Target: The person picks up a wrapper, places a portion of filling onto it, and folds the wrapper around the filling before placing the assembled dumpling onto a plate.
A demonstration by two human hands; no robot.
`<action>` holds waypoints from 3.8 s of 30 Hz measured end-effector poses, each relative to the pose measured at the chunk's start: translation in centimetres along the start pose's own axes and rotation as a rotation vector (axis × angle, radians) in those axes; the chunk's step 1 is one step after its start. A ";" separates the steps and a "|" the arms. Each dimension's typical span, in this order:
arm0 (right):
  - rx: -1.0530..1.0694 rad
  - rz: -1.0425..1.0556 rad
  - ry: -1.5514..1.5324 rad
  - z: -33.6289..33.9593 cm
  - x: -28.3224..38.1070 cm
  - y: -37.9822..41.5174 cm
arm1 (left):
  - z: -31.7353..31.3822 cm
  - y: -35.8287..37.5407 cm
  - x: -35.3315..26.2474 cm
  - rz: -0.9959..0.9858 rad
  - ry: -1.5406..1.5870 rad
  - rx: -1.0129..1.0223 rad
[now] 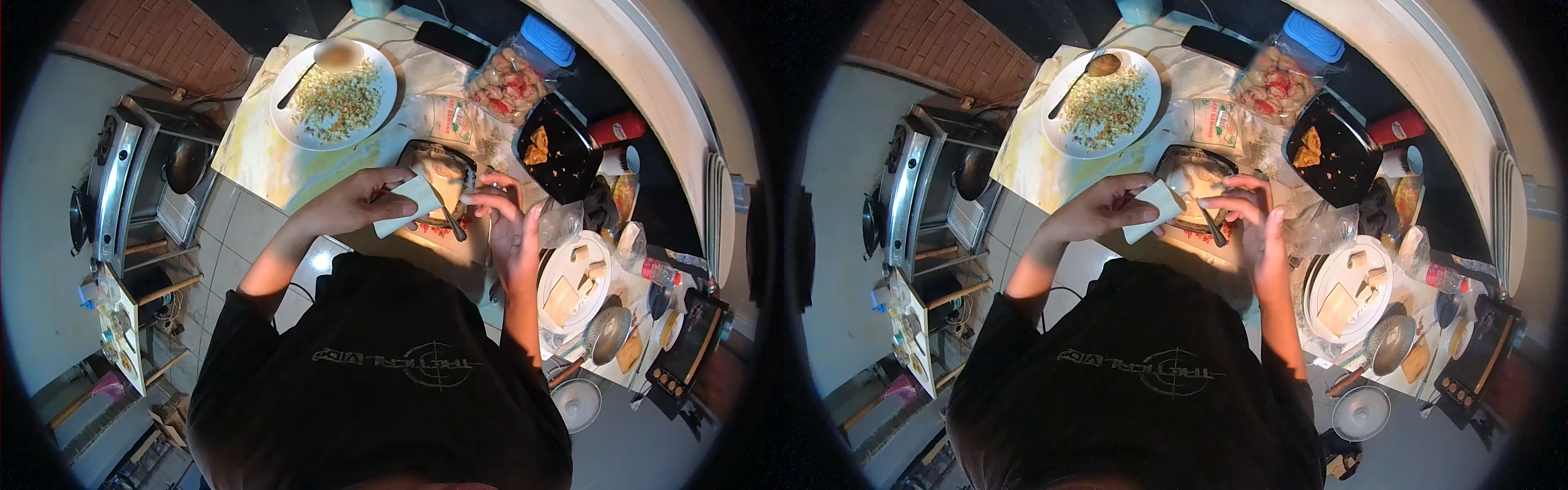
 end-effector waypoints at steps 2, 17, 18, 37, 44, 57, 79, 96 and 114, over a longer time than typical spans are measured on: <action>0.071 0.104 0.161 -0.9 1.3 0.3 | -0.2 0.1 -0.6 -0.026 -0.041 0.018; 0.054 0.331 0.417 -1.5 3.9 1.6 | -2.5 0.9 -3.1 -0.041 0.063 0.181; 0.050 0.332 0.415 -1.4 4.2 1.8 | -2.7 1.1 -3.3 -0.016 0.082 0.216; 0.296 0.785 0.969 -3.5 7.6 4.9 | -3.9 2.4 -2.9 -0.011 0.173 0.455; 0.309 0.883 1.112 -4.0 7.8 5.2 | -4.2 2.6 -2.9 -0.019 0.150 0.486; 0.303 0.842 1.085 -3.6 7.9 5.3 | -4.3 2.7 -2.8 -0.035 0.141 0.436; 0.349 0.680 0.948 -3.0 7.4 5.1 | -4.5 2.4 -2.7 0.003 0.131 0.400; 0.219 0.096 0.558 -1.4 4.2 3.1 | -3.6 2.4 -3.7 -0.205 -0.595 0.018; 0.248 0.475 1.368 -0.2 -4.2 -1.5 | -1.0 2.5 -2.1 -0.035 -0.412 -0.147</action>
Point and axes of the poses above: each hand's wrist, its own y-axis away from the middle knuckle, its own z-axis out of the back of the hand, x = y × z, the point moved 8 cm from there along -y, towards the middle knuckle, and after that the axes turned 12 degrees about -x, right-handed, at the moved point
